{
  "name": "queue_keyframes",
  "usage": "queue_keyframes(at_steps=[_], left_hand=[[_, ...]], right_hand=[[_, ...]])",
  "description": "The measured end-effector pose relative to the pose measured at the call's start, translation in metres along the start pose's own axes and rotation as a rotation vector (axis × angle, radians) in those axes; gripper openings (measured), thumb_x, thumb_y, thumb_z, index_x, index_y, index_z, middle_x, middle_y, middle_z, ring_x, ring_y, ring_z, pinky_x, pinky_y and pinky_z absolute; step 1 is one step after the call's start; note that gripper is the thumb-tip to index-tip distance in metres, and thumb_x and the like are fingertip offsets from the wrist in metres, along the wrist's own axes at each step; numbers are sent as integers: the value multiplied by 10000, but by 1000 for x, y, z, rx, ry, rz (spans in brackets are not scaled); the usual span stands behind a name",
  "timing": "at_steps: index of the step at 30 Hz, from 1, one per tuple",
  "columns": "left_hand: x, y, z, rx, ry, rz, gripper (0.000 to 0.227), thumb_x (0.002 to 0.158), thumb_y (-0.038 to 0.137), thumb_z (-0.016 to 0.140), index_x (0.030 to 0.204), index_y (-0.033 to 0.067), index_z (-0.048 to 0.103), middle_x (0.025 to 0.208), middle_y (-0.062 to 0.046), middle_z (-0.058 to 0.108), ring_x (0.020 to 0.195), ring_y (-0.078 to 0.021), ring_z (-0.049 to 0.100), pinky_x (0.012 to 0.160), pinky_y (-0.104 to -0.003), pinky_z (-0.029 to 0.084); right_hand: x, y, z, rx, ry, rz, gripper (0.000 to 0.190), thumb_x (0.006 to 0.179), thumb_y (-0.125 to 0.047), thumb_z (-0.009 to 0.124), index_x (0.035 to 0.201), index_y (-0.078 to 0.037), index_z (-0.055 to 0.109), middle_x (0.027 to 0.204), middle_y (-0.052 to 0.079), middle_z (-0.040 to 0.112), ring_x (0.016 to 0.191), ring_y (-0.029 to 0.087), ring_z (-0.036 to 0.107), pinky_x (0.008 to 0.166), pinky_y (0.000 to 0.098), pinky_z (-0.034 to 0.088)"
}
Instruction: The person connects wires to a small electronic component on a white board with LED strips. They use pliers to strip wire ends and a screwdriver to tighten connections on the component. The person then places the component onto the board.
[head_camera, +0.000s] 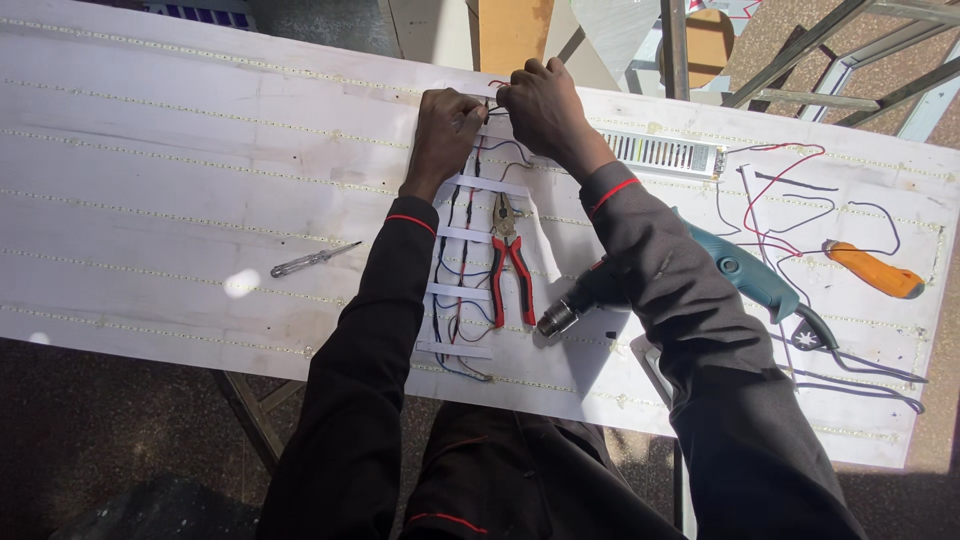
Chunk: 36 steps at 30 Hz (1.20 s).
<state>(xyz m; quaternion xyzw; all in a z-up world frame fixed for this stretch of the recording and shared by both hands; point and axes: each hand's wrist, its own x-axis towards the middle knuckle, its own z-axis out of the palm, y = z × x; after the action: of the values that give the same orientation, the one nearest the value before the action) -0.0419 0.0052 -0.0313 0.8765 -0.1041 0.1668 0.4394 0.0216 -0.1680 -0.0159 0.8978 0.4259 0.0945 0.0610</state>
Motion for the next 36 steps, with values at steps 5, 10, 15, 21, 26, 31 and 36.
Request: queue_keyframes(at_steps=[5, 10, 15, 21, 26, 31, 36], left_hand=[[4, 2, -3, 42, -111, -97, 131, 1043, 210, 713, 1018, 192, 840, 1007, 0, 795, 1060, -291, 622, 948, -464, 455], [10, 4, -5, 168, -216, -92, 163, 1045, 172, 647, 985, 180, 799, 1061, -5, 806, 1103, -338, 621, 887, -511, 444], [23, 3, 2, 285, -325, 14, 150, 1029, 29, 656, 919, 130, 663, 974, -47, 725, 985, -343, 597, 787, -518, 449], [14, -6, 7, 403, -286, 138, 133, 1055, 44, 587, 1033, 160, 648, 1049, -58, 664, 978, -348, 578, 803, -508, 413], [9, -10, 9, 454, -210, 234, 119, 1053, 55, 626, 1061, 166, 666, 1048, -66, 639, 947, -345, 573, 792, -500, 411], [7, -16, 9, 366, -212, 183, 166, 1040, 7, 653, 1059, 170, 679, 1050, -73, 631, 965, -342, 559, 783, -506, 410], [4, -19, 8, 239, -219, 154, 264, 1023, -21, 677, 1150, 187, 779, 1054, -63, 614, 981, -329, 552, 796, -490, 407]], right_hand=[[-6, 7, 0, 110, -48, 38, 114, 972, -204, 754, 958, -277, 840, 937, 4, 745, 976, 304, 669, 755, 462, 452], [-4, 4, -7, 285, -148, 121, 300, 977, -23, 605, 809, -201, 779, 869, 83, 703, 959, 408, 633, 760, 551, 459], [-3, 2, -7, 406, -15, 187, 264, 984, -79, 665, 985, -255, 861, 983, 38, 687, 1005, 364, 576, 790, 537, 436], [-14, 10, 1, 420, -126, 104, 360, 1067, -108, 688, 1262, -315, 909, 1061, 23, 664, 1116, 351, 556, 854, 539, 452], [-18, 13, -6, 387, -97, 56, 457, 1024, -42, 673, 1300, -327, 899, 1029, 29, 663, 1055, 331, 540, 917, 495, 429], [-30, 19, -9, 637, 38, 175, 264, 1098, -103, 766, 1331, -158, 878, 1065, 103, 790, 1017, 397, 579, 871, 529, 459], [-41, 28, -19, 747, 94, 283, 455, 1003, 141, 647, 1420, 0, 759, 1216, 167, 763, 1140, 407, 669, 871, 540, 523]])
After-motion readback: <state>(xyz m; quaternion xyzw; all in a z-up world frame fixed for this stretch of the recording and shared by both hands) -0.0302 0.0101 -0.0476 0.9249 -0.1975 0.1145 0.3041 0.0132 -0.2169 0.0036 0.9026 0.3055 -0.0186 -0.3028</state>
